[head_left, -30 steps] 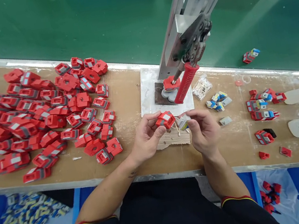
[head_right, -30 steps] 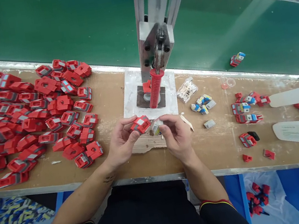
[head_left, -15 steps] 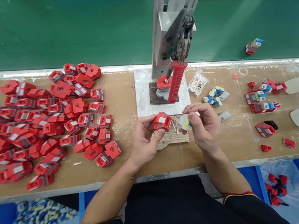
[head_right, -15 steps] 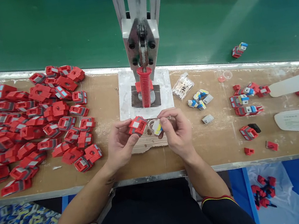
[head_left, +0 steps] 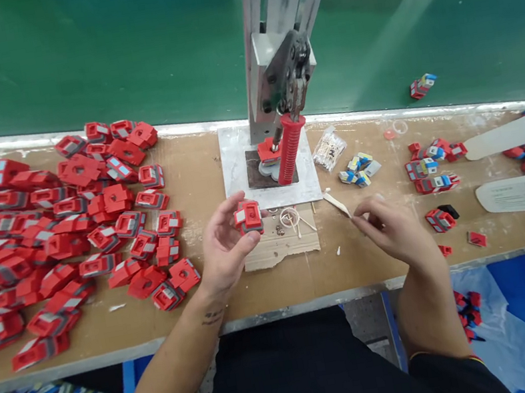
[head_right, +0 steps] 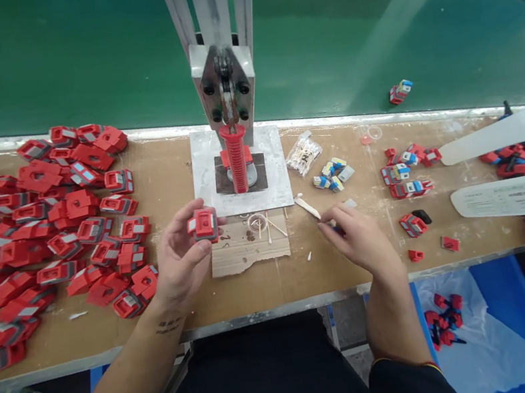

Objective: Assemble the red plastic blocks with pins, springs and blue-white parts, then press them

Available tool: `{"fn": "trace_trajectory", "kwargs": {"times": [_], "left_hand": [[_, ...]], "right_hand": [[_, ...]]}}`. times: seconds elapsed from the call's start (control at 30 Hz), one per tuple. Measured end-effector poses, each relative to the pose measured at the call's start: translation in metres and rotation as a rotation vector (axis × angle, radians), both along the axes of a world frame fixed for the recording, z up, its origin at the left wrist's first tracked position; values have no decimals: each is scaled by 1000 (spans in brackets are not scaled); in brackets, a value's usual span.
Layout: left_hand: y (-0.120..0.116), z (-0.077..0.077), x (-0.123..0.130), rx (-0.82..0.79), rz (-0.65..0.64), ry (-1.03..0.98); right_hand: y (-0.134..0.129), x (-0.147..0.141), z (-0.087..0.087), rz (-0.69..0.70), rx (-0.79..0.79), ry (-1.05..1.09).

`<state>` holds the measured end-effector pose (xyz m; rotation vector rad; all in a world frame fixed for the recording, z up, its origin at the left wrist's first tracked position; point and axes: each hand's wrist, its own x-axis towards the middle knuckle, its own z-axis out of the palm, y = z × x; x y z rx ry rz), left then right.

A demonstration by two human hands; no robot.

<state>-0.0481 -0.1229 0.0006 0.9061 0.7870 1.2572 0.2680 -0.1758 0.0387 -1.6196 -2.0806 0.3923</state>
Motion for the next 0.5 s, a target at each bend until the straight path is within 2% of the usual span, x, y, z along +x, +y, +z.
{"fn": "trace_trajectory", "kwargs": {"times": [0.07,0.17,0.27,0.33,0.43,0.5], "left_hand": [[0,2,0,26,-27,23],[-2,-2,3,109,-12,73],[-3,-11,7,235,17,143],[-4,-17,10,326,11,166],[-4,-20,13,434,-3,158],[-5,-20,14,478,-7,141]], "right_hand": [[-8,10,-10,11,-68,-126],[-12,14,-22,-106,-46,-223],[-2,9,-28,-226,66,-253],[11,2,-31,-189,72,-298],[33,-8,-36,-121,-66,-401],[41,-11,-36,-159,-154,-425]]}}
